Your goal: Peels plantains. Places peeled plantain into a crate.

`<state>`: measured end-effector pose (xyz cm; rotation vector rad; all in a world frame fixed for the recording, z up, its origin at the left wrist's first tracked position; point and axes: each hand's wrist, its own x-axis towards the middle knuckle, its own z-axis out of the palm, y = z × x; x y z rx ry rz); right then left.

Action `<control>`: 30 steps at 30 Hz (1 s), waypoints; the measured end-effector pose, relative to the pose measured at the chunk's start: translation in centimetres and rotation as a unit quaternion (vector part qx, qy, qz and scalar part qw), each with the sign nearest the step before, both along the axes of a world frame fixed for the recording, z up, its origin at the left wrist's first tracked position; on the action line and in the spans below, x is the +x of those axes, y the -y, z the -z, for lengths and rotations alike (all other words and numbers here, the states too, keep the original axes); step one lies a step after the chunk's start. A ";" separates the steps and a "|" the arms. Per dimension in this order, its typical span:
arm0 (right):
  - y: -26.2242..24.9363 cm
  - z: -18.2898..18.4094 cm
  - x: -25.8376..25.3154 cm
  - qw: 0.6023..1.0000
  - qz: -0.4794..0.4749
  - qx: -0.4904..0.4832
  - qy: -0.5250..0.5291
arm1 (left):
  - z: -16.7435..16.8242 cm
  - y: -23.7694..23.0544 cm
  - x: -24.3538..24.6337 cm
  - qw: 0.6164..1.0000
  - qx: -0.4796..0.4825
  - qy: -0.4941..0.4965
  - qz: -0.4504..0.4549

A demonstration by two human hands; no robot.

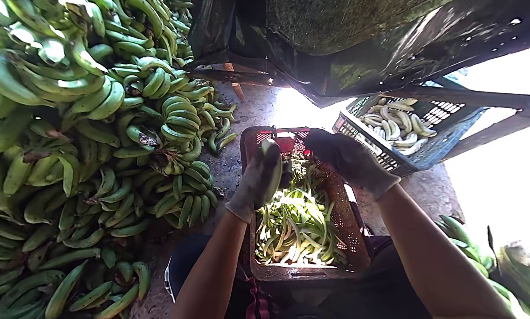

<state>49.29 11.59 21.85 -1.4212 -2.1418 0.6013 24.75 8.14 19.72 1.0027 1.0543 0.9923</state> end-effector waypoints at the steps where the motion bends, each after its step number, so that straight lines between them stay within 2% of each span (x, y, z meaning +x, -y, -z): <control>1: 0.6 0.4 -0.7 0.999 -0.035 0.037 -0.011 | 0.5 -0.2 -0.8 0.999 -0.002 0.022 -0.028; 4: 1.7 1.9 -2.3 0.972 -0.132 0.182 0.060 | 0.7 -0.3 -2.2 0.996 0.010 0.056 -0.068; 7: 2.2 2.4 -2.6 0.944 -0.180 0.259 0.099 | 0.0 -1.2 -2.6 0.973 -0.013 0.229 -0.005; 11: 2.4 1.7 -3.0 0.920 -0.163 0.342 0.094 | -0.1 -2.6 -2.7 0.903 -0.016 0.430 -0.005; 12: 2.5 1.5 -3.2 0.915 -0.149 0.364 0.092 | 0.0 -2.4 -2.8 0.896 -0.004 0.443 -0.002; 14: 2.4 1.6 -3.5 0.913 -0.125 0.380 0.084 | 0.2 -2.0 -2.7 0.907 0.020 0.421 0.007; 16: 2.3 1.6 -3.6 0.933 -0.108 0.336 0.073 | 0.0 -1.5 -1.9 0.921 0.034 0.388 0.006; 18: 2.3 1.5 -3.7 0.965 -0.073 0.241 0.067 | -0.6 -0.9 -0.4 0.947 0.051 0.314 -0.051; 21: 2.5 1.0 -4.3 0.992 -0.005 0.115 0.053 | -0.2 0.3 0.3 0.979 0.124 0.127 -0.101; 24: 2.2 0.9 -4.8 0.999 0.032 0.029 0.030 | 0.1 0.4 0.6 0.980 0.153 -0.040 -0.123; 26: 1.9 0.3 -4.7 0.997 0.035 -0.050 -0.036 | 0.1 0.4 0.7 0.977 0.156 -0.119 -0.080; 28: 0.9 0.2 -4.0 0.971 0.058 -0.197 -0.125 | 0.2 0.2 1.1 0.982 0.133 -0.129 -0.027; 30: -0.2 0.9 -3.2 0.933 0.078 -0.300 -0.184 | -0.2 -0.1 1.3 0.998 0.047 -0.037 -0.015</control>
